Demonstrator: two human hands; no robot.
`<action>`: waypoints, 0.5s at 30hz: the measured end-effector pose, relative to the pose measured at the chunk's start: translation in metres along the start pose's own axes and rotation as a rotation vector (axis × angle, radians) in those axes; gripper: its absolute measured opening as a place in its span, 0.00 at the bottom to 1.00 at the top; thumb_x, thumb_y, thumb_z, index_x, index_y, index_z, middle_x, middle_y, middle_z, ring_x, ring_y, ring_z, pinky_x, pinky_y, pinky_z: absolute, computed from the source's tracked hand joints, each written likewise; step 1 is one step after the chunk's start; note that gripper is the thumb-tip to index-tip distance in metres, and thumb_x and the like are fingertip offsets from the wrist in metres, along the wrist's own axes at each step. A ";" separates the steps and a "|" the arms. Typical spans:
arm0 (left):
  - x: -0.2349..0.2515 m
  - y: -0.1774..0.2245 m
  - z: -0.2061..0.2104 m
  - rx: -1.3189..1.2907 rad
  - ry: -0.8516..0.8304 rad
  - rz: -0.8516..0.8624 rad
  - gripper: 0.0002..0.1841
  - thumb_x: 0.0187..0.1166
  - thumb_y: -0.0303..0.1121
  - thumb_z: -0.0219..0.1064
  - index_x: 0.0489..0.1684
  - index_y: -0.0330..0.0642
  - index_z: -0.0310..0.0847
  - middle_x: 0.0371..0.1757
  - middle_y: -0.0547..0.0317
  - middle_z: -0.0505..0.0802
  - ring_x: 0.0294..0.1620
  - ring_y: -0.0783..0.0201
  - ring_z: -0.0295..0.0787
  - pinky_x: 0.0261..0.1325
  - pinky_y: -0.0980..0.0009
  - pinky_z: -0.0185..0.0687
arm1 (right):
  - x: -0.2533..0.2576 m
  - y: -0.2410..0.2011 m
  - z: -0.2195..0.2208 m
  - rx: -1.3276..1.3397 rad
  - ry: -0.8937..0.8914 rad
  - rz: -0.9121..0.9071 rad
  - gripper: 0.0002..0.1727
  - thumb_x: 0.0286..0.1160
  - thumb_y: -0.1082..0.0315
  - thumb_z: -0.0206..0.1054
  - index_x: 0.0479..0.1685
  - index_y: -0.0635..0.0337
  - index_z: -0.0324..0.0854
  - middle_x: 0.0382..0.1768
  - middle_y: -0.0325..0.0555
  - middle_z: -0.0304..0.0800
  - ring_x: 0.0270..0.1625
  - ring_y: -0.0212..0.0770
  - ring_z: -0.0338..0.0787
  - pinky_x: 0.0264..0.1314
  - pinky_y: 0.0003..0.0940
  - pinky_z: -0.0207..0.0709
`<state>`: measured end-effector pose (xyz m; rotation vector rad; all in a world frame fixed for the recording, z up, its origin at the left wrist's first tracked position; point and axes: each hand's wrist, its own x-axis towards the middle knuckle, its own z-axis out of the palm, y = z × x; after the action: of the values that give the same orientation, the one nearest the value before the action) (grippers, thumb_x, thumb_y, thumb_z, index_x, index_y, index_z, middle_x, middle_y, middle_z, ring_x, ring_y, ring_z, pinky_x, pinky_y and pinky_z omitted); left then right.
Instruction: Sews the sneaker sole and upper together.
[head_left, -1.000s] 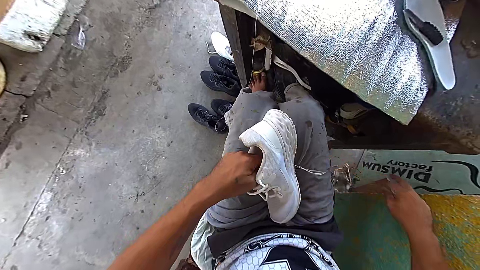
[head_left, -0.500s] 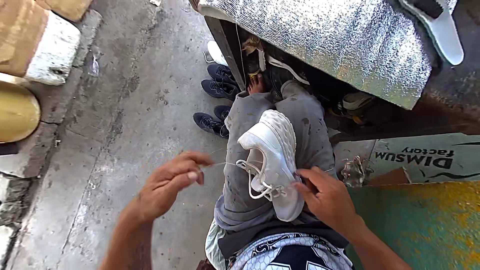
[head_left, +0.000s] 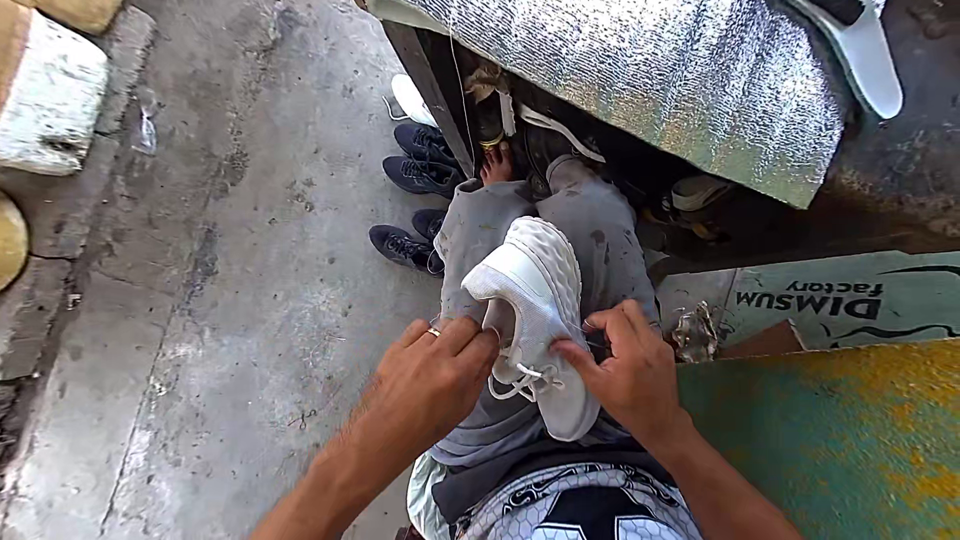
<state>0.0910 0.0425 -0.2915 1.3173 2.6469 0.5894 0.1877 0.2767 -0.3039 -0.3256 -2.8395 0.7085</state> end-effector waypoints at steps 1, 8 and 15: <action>-0.005 0.001 0.002 -0.015 -0.016 0.000 0.19 0.90 0.42 0.52 0.40 0.43 0.88 0.36 0.50 0.90 0.36 0.49 0.88 0.35 0.53 0.78 | 0.000 0.000 0.002 -0.008 0.004 -0.001 0.31 0.72 0.33 0.67 0.34 0.57 0.88 0.29 0.45 0.82 0.24 0.41 0.81 0.22 0.36 0.74; -0.050 0.005 0.012 -0.054 0.053 -0.020 0.22 0.88 0.43 0.51 0.18 0.46 0.74 0.18 0.58 0.78 0.19 0.58 0.76 0.23 0.62 0.65 | 0.007 -0.001 0.007 -0.038 -0.062 -0.040 0.23 0.73 0.43 0.70 0.31 0.55 0.86 0.28 0.44 0.82 0.22 0.41 0.82 0.20 0.37 0.74; -0.071 -0.002 0.012 -0.124 0.067 -0.050 0.22 0.87 0.43 0.51 0.16 0.47 0.73 0.17 0.60 0.77 0.20 0.60 0.75 0.25 0.64 0.65 | 0.006 -0.005 0.007 -0.020 -0.110 -0.052 0.20 0.74 0.46 0.70 0.32 0.55 0.86 0.30 0.44 0.83 0.25 0.42 0.84 0.22 0.39 0.76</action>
<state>0.1360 -0.0116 -0.3073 1.2144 2.6385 0.7890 0.1792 0.2708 -0.3070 -0.2209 -2.9490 0.7085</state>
